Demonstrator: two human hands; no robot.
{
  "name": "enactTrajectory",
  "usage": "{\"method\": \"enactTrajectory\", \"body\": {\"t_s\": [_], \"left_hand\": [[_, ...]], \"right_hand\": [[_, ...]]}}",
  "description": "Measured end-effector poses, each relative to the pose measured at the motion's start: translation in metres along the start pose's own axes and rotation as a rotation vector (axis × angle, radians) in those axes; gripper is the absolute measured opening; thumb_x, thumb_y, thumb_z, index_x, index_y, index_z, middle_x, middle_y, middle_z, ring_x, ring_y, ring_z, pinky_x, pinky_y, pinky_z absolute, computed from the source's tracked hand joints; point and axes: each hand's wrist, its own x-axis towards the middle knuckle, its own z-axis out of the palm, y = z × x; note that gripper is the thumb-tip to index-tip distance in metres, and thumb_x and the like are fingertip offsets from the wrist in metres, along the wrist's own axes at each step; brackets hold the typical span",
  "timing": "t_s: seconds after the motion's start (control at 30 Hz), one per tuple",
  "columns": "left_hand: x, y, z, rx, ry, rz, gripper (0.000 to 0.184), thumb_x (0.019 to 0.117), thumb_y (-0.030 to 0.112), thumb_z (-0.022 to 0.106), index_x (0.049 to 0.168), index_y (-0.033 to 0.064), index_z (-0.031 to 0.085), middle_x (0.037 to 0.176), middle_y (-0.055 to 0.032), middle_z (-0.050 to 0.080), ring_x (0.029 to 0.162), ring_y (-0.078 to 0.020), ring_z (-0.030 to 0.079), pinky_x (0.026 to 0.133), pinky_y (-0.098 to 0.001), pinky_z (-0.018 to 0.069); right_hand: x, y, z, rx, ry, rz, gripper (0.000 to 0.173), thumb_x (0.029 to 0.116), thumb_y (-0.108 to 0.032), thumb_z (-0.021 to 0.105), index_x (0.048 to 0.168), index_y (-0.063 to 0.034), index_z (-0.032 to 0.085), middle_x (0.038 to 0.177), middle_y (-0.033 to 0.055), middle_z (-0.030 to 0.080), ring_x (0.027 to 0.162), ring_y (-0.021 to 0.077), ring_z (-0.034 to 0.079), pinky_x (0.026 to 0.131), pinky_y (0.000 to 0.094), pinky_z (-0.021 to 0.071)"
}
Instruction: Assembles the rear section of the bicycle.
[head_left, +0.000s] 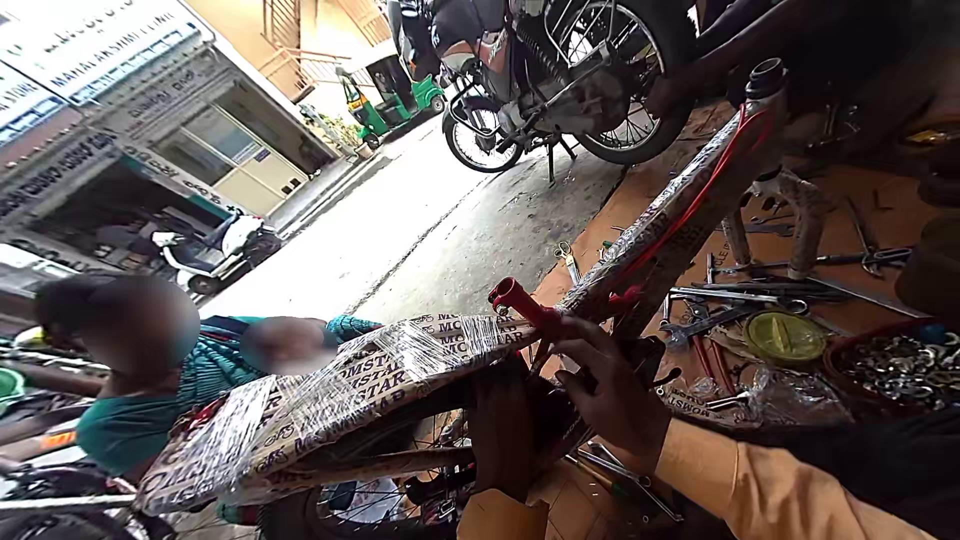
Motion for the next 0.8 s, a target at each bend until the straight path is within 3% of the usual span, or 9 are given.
{"method": "enactTrajectory", "body": {"t_s": [0.1,0.17,0.23,0.3,0.37,0.47,0.57,0.63,0.8], "left_hand": [[0.009,0.005,-0.014,0.005,-0.152,-0.029,0.042,0.0978,0.023,0.064,0.137,0.0072,0.065,0.125,-0.0199,0.068,0.12,-0.0408,0.063,0.093,-0.0548,0.0543],[0.014,0.006,-0.02,0.002,-0.242,-0.053,0.043,0.0964,0.025,0.065,0.137,0.009,0.065,0.123,-0.019,0.069,0.117,-0.0397,0.065,0.09,-0.0553,0.0556],[0.014,0.0,-0.013,-0.009,-0.225,-0.05,0.046,0.0935,0.027,0.068,0.136,0.0087,0.066,0.121,-0.0188,0.07,0.114,-0.0387,0.066,0.088,-0.0548,0.056],[0.011,-0.012,0.003,-0.025,-0.144,-0.023,0.047,0.0889,0.031,0.073,0.13,0.0091,0.069,0.117,-0.0159,0.07,0.111,-0.0358,0.067,0.085,-0.0529,0.0581],[0.009,-0.015,0.01,-0.062,-0.118,-0.028,0.048,0.0886,0.033,0.074,0.129,0.0075,0.07,0.117,-0.0161,0.07,0.112,-0.0362,0.066,0.087,-0.0538,0.0572],[0.004,-0.016,0.013,-0.092,-0.13,-0.059,0.049,0.093,0.039,0.07,0.132,0.009,0.067,0.118,-0.0152,0.069,0.112,-0.0357,0.066,0.087,-0.0537,0.0571],[0.001,-0.017,0.014,-0.109,-0.11,-0.058,0.047,0.098,0.038,0.064,0.134,0.0082,0.065,0.121,-0.0158,0.069,0.111,-0.0363,0.067,0.084,-0.0554,0.0572],[-0.001,-0.017,0.013,-0.113,-0.124,-0.067,0.047,0.0953,0.036,0.069,0.134,0.0087,0.065,0.121,-0.0158,0.069,0.111,-0.0371,0.067,0.081,-0.0566,0.0572],[0.003,-0.016,0.012,-0.141,-0.139,-0.102,0.05,0.0906,0.033,0.07,0.135,0.0093,0.064,0.122,-0.0157,0.068,0.11,-0.0372,0.068,0.078,-0.0564,0.0582]], "right_hand": [[-0.021,-0.003,0.009,0.097,-0.125,0.281,0.026,0.0981,-0.028,0.065,0.12,-0.0137,0.069,0.125,0.0041,0.064,0.112,0.0126,0.065,0.094,0.0344,0.0576],[-0.018,-0.001,0.016,0.325,-0.318,0.514,0.041,0.0995,-0.025,0.064,0.138,-0.0114,0.061,0.128,0.0074,0.067,0.108,0.0155,0.069,0.095,0.0362,0.058],[-0.009,0.001,0.026,0.659,-0.339,0.734,0.048,0.0985,-0.016,0.066,0.145,-0.0103,0.054,0.131,0.0094,0.066,0.102,0.0174,0.07,0.09,0.0353,0.059],[-0.001,0.0,0.032,0.907,-0.271,0.849,0.048,0.0975,-0.006,0.066,0.144,-0.0076,0.053,0.128,0.0104,0.066,0.095,0.0188,0.071,0.083,0.034,0.0608],[0.004,-0.002,0.038,1.016,-0.205,0.888,0.035,0.0976,-0.002,0.063,0.132,-0.0044,0.06,0.114,0.0111,0.069,0.088,0.0185,0.07,0.079,0.0333,0.0598],[0.004,-0.004,0.044,1.033,-0.168,0.907,0.022,0.1003,-0.007,0.06,0.121,-0.0041,0.065,0.101,0.0093,0.071,0.085,0.0173,0.069,0.078,0.0339,0.0588],[0.005,-0.012,0.043,0.956,-0.143,0.95,0.018,0.1012,-0.016,0.062,0.117,-0.0079,0.068,0.097,0.0052,0.07,0.083,0.0147,0.067,0.076,0.0336,0.0584],[0.006,-0.022,0.039,0.86,-0.113,0.997,0.017,0.0999,-0.018,0.063,0.114,-0.0099,0.067,0.096,0.0037,0.068,0.08,0.013,0.065,0.072,0.0321,0.0569],[0.024,-0.023,0.05,0.709,-0.01,1.045,0.019,0.0953,-0.007,0.066,0.113,-0.002,0.066,0.101,0.0115,0.068,0.09,0.0199,0.067,0.078,0.0383,0.0592]]}}
